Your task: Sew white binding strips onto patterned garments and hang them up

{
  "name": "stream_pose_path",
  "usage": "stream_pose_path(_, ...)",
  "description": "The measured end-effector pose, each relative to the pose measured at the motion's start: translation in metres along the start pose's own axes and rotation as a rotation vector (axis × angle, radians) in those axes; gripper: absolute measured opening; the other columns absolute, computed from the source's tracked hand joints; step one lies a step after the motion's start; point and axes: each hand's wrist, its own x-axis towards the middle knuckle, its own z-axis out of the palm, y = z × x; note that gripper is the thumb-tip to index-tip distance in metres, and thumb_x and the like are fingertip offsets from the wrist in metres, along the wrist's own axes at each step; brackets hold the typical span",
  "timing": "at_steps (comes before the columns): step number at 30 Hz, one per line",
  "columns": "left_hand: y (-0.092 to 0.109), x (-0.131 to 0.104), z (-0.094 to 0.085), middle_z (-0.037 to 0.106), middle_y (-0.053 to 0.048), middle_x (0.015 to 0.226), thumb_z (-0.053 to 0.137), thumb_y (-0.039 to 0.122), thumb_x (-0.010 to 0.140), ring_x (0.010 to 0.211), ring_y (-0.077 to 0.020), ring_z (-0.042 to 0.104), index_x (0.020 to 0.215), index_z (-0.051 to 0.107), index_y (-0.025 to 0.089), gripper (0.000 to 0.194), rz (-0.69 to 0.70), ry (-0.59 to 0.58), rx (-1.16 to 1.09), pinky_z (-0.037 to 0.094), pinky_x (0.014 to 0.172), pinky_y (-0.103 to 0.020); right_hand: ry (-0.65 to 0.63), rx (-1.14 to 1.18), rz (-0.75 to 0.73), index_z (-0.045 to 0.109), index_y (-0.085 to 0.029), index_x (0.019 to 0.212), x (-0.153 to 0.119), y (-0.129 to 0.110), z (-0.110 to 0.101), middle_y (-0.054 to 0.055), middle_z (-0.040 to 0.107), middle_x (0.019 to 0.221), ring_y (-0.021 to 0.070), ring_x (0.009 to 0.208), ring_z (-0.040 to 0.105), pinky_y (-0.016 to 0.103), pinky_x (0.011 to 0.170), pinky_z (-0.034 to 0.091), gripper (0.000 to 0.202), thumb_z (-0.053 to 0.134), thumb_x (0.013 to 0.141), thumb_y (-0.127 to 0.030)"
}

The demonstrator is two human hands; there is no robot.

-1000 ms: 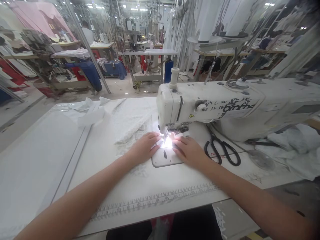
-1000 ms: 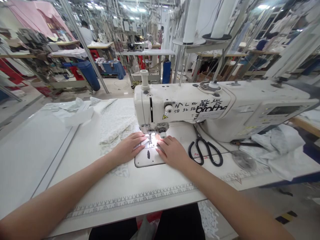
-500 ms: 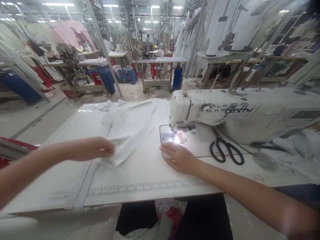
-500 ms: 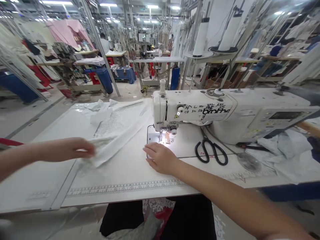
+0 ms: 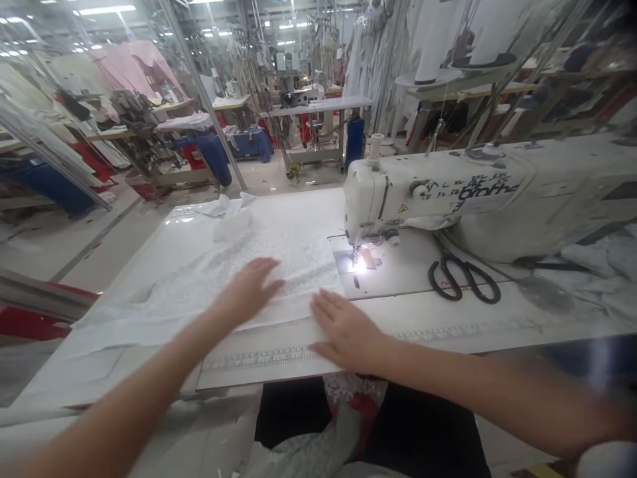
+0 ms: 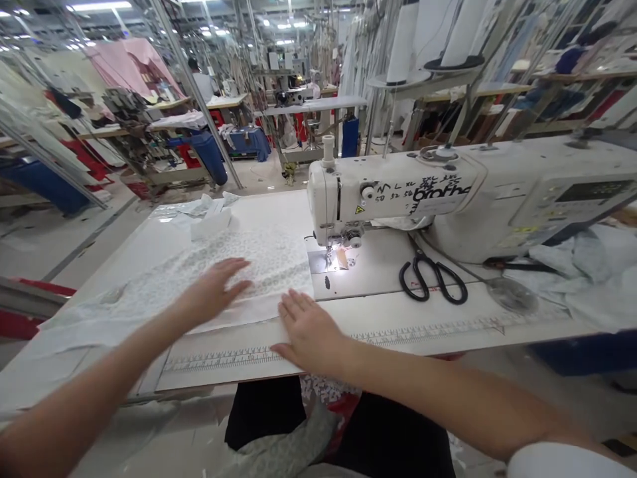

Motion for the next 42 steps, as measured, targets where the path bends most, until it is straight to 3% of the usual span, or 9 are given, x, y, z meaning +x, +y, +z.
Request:
stream_pose_path(4,0.013,0.044,0.025,0.032,-0.014,0.143,0.034,0.053,0.089,0.134,-0.0369,0.021,0.134,0.036,0.021,0.055,-0.084,-0.193,-0.022,0.031,0.094,-0.063,0.095,-0.057,-0.011,0.047,0.000,0.126,-0.022,0.048,-0.017,0.023,0.047,0.130,0.0319,0.123,0.041,0.049,0.102,0.037,0.050,0.049,0.088,-0.034)
stream_pose_path(6,0.023,0.065,0.039,0.026,-0.012,0.147,0.033,0.052,0.089,0.135,-0.0365,0.016,0.135,0.033,0.023,0.054,-0.058,-0.205,-0.019,0.028,0.094,-0.065,0.127,-0.070,-0.041,0.050,-0.003,0.122,-0.026,0.067,-0.025,0.021,0.052,0.124,0.0306,0.118,0.046,0.048,0.099,0.040,0.044,0.049,0.088,-0.030)
stream_pose_path(11,0.028,0.103,0.056,0.028,-0.012,0.146,0.033,0.048,0.089,0.134,-0.0359,0.019,0.128,0.040,0.025,0.046,0.025,-0.162,-0.014,0.028,0.092,-0.065,0.152,-0.104,-0.048,0.052,-0.008,0.116,-0.025,0.101,-0.035,0.017,0.057,0.115,0.0287,0.111,0.049,0.048,0.097,0.039,0.036,0.049,0.088,-0.030)
stream_pose_path(17,0.023,0.130,0.062,0.052,-0.013,0.122,0.037,0.045,0.089,0.124,-0.0320,0.036,0.106,0.053,0.019,0.035,0.129,-0.095,0.005,0.034,0.093,-0.055,0.195,-0.091,0.011,0.053,-0.008,0.116,-0.027,0.121,-0.034,0.015,0.057,0.116,0.0281,0.113,0.046,0.045,0.098,0.037,0.036,0.047,0.088,-0.030)
stream_pose_path(20,0.027,0.129,0.057,0.058,-0.011,0.110,0.043,0.039,0.088,0.113,-0.0295,0.046,0.101,0.055,0.018,0.027,0.137,-0.053,-0.011,0.036,0.092,-0.051,0.231,-0.053,0.037,0.053,-0.010,0.116,-0.029,0.122,-0.032,0.014,0.056,0.118,0.0272,0.114,0.045,0.045,0.098,0.037,0.035,0.047,0.088,-0.030)
stream_pose_path(23,0.035,0.114,0.050,0.060,-0.008,0.102,0.045,0.030,0.088,0.104,-0.0239,0.052,0.095,0.057,0.018,0.018,0.197,0.023,-0.084,0.039,0.092,-0.045,0.248,-0.028,0.050,0.052,-0.013,0.117,-0.030,0.122,-0.032,0.012,0.057,0.118,0.0269,0.113,0.046,0.047,0.098,0.037,0.034,0.046,0.088,-0.029)
stream_pose_path(27,0.046,0.087,0.046,0.059,-0.006,0.113,0.040,0.023,0.090,0.109,-0.0186,0.051,0.101,0.058,0.019,0.022,0.321,-0.018,-0.253,0.043,0.095,-0.037,0.240,-0.022,0.061,0.052,-0.013,0.118,-0.030,0.122,-0.032,0.011,0.056,0.119,0.0267,0.114,0.045,0.046,0.099,0.036,0.035,0.047,0.087,-0.030)
stream_pose_path(33,0.043,0.081,0.053,0.053,-0.006,0.128,0.040,0.026,0.090,0.125,-0.0235,0.039,0.119,0.052,0.018,0.032,0.322,-0.129,-0.240,0.036,0.102,-0.046,0.188,-0.042,0.098,0.052,-0.010,0.119,-0.027,0.121,-0.035,0.013,0.055,0.121,0.0288,0.117,0.042,0.047,0.101,0.034,0.041,0.049,0.086,-0.034)
stream_pose_path(42,0.042,0.084,0.051,0.052,-0.005,0.129,0.038,0.024,0.091,0.125,-0.0237,0.038,0.120,0.051,0.021,0.032,0.334,-0.112,-0.233,0.037,0.101,-0.046,0.142,-0.053,0.132,0.050,-0.007,0.123,-0.025,0.121,-0.036,0.014,0.052,0.125,0.0293,0.118,0.041,0.045,0.102,0.032,0.048,0.049,0.085,-0.037)
